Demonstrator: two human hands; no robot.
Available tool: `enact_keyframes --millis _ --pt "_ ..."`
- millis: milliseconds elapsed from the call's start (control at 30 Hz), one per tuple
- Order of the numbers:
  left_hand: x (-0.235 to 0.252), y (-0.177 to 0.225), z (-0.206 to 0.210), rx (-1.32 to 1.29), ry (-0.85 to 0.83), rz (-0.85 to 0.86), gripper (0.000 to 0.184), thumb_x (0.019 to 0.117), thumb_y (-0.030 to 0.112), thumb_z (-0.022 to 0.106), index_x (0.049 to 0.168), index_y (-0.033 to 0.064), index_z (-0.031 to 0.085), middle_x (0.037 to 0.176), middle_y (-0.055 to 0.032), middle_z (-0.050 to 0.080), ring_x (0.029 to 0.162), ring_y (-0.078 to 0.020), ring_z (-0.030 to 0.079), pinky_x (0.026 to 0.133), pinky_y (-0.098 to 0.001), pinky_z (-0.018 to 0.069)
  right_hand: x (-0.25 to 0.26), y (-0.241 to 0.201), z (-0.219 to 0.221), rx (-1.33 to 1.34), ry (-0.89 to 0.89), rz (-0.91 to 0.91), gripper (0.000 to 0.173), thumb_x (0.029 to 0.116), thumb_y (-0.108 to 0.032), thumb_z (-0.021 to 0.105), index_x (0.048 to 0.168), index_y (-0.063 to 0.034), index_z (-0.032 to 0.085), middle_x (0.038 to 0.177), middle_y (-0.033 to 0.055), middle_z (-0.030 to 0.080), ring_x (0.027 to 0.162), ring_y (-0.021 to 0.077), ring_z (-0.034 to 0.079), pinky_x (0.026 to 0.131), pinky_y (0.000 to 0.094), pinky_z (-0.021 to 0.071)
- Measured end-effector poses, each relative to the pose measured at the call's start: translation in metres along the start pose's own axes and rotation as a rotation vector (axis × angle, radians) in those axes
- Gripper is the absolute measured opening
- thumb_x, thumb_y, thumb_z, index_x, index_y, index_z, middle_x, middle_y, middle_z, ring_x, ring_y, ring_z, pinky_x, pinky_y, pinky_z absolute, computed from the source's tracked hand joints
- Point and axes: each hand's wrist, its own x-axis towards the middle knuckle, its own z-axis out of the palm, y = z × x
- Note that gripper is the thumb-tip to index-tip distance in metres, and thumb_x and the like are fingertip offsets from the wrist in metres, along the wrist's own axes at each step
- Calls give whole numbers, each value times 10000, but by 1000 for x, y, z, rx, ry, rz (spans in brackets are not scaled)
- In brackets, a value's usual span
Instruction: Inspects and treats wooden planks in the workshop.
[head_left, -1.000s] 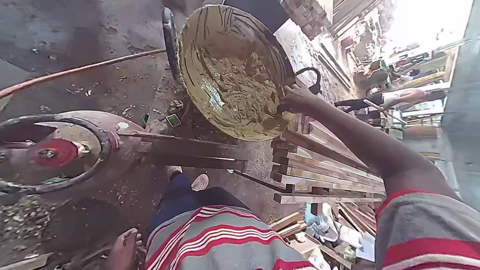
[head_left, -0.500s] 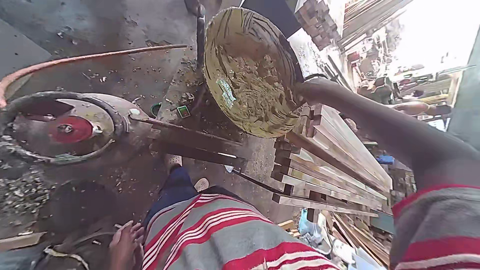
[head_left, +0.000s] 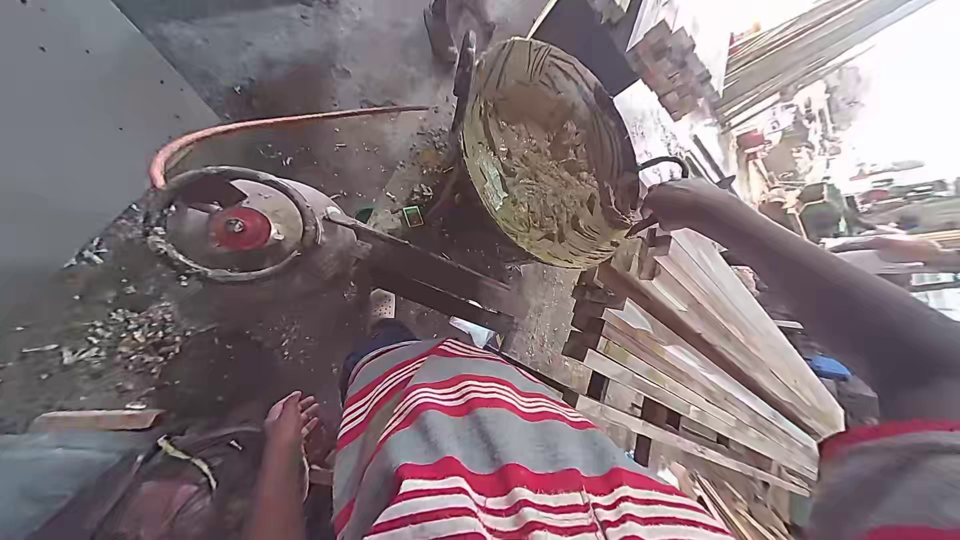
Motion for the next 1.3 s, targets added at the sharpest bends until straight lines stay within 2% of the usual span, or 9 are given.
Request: enact_keyframes --millis 233,367,500,633,733,900,1100,1200,1300 --pt "-17 44 31 82 -47 86 472 1131 339 352 1503 55 414 1386 -209 567 1067 -253 635 861 -431 509 -2 5 102 529 432 -128 248 932 -30 664 1149 -98 763 1242 240 653 1181 462 602 947 674 475" --pt "-17 44 31 125 -82 150 475 1126 322 366 1499 34 425 1390 -234 577 1158 -313 630 939 -505 500 -5 -4 150 674 561 -126 385 805 94 718 1140 -92 755 1272 233 615 1146 483 602 866 705 512" --pt "-9 36 23 130 -73 112 477 1122 343 372 1496 53 425 1384 -230 574 1096 -307 643 886 -491 508 -27 9 91 344 278 -36 388 817 6 738 1141 -205 771 1254 174 657 1203 444 585 905 668 502" --pt "-10 22 7 84 -55 80 473 1113 368 378 1490 88 440 1368 -185 573 1073 -270 632 852 -471 512 -2 3 38 228 187 -21 215 804 -123 827 1005 -151 756 1143 200 687 1109 471 628 800 705 514" --pt "-18 12 -3 63 -34 70 454 1119 360 371 1482 96 442 1337 -160 582 1012 -227 641 812 -415 519 18 -23 8 166 127 -7 277 847 -51 752 1108 -142 757 1257 212 648 1184 484 594 842 728 486" --pt "-37 -4 -13 90 5 50 448 1122 328 353 1476 73 454 1343 -167 593 1017 -208 650 834 -383 520 27 -64 -1 -36 -42 52 216 904 -85 712 1117 -53 712 1188 267 667 1173 514 599 829 727 478" --pt "-41 -20 -15 104 -26 106 457 1116 343 379 1478 73 449 1332 -177 585 1017 -233 637 836 -426 520 3 -27 8 -48 -43 -36 217 908 -115 734 1124 -100 745 1147 253 687 1116 490 632 854 725 466" --pt "-41 -13 -8 155 -62 196 472 1120 357 369 1478 62 451 1346 -203 580 1037 -276 636 837 -468 516 -37 4 29 146 -22 -151 238 939 -92 732 1169 -31 740 1110 267 699 1064 472 650 923 674 461" --pt "-51 4 11 282 -126 300 475 1125 331 359 1482 29 442 1348 -245 589 1114 -337 622 893 -527 493 -103 34 107 783 30 -201 203 1034 -112 619 1212 -38 681 1056 193 681 868 313 639 760 502 519"
